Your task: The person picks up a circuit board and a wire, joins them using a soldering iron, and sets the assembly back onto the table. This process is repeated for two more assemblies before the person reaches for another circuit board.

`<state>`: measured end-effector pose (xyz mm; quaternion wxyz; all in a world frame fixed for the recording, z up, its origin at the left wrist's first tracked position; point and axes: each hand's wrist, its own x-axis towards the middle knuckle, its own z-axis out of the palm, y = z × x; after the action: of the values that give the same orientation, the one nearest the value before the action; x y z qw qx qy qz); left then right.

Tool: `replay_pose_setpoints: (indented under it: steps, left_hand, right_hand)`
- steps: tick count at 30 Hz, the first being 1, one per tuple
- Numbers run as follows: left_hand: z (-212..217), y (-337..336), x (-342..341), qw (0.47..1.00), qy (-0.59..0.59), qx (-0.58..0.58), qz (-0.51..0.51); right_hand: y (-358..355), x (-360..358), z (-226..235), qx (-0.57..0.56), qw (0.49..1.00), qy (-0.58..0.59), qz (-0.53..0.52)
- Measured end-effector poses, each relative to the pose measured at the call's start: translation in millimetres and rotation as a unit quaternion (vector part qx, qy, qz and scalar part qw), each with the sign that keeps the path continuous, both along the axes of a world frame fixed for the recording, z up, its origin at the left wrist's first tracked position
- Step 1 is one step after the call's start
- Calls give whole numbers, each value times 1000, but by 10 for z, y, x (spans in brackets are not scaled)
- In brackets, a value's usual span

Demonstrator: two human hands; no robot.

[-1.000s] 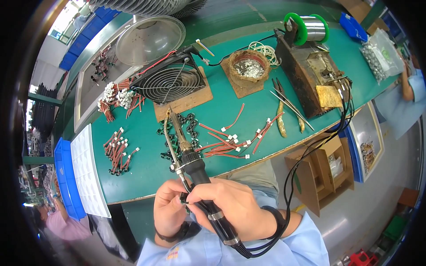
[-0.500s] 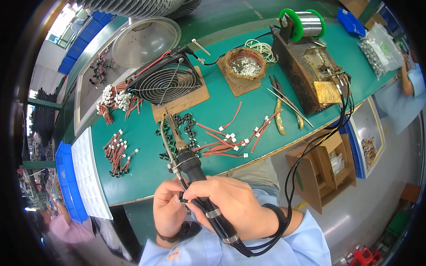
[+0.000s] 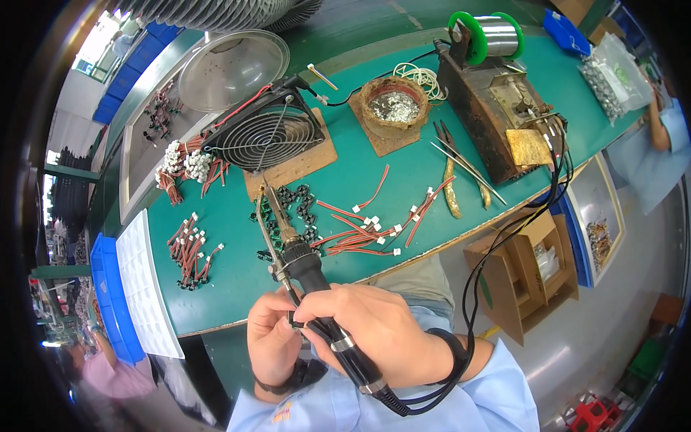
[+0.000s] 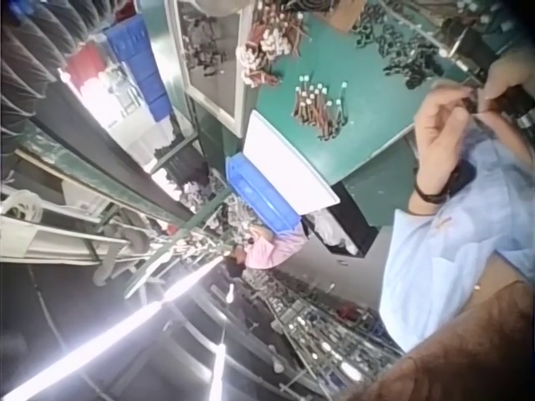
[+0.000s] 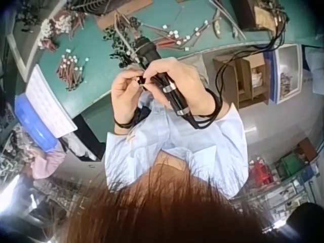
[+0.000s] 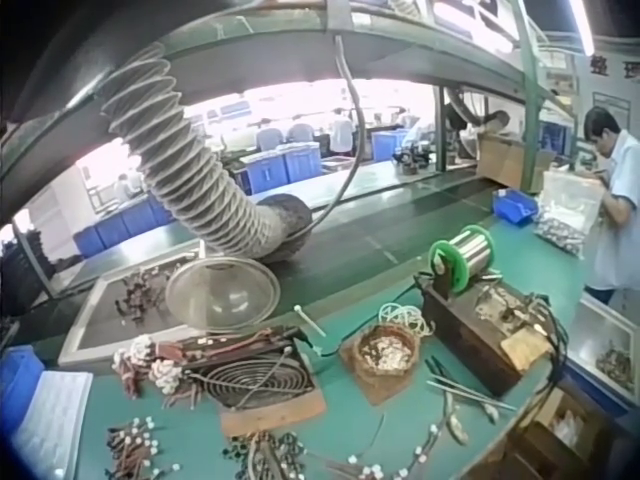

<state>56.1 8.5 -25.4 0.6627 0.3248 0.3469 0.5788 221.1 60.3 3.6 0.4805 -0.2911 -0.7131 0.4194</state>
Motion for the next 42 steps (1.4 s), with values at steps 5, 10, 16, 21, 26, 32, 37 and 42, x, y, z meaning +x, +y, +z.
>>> replay_pose_setpoints:
  steps: [5, 10, 16, 21, 26, 32, 37, 42]
  left_hand:
    - [4, 4, 17, 1000, 3, 1, 3]
    - [14, 10, 50, 1000, 4, -1, 11]
    - [19, 28, 75, 1000, 3, -2, 1]
    - [33, 34, 122, 1000, 3, -8, 8]
    - [1, 36, 130, 1000, -10, -12, 1]
    - [9, 37, 169, 1000, 11, -20, 14]
    - [-8, 42, 187, 1000, 6, -13, 16]
    - [-27, 35, 205, 999, 4, -22, 24]
  right_hand:
    - [1, -6, -8, -4, 1000, 7, -9]
    - [6, 23, -2, -5, 1000, 7, -16]
    - [27, 68, 0, 16, 1000, -2, -18]
    - [39, 97, -16, 21, 1000, -4, -18]
    - [59, 123, -38, 19, 1000, 3, -8]
    - [72, 138, -40, 12, 1000, 2, -13]
    - [66, 155, -47, 15, 1000, 3, -15]
    - [70, 192, -76, 11, 1000, 2, 3]
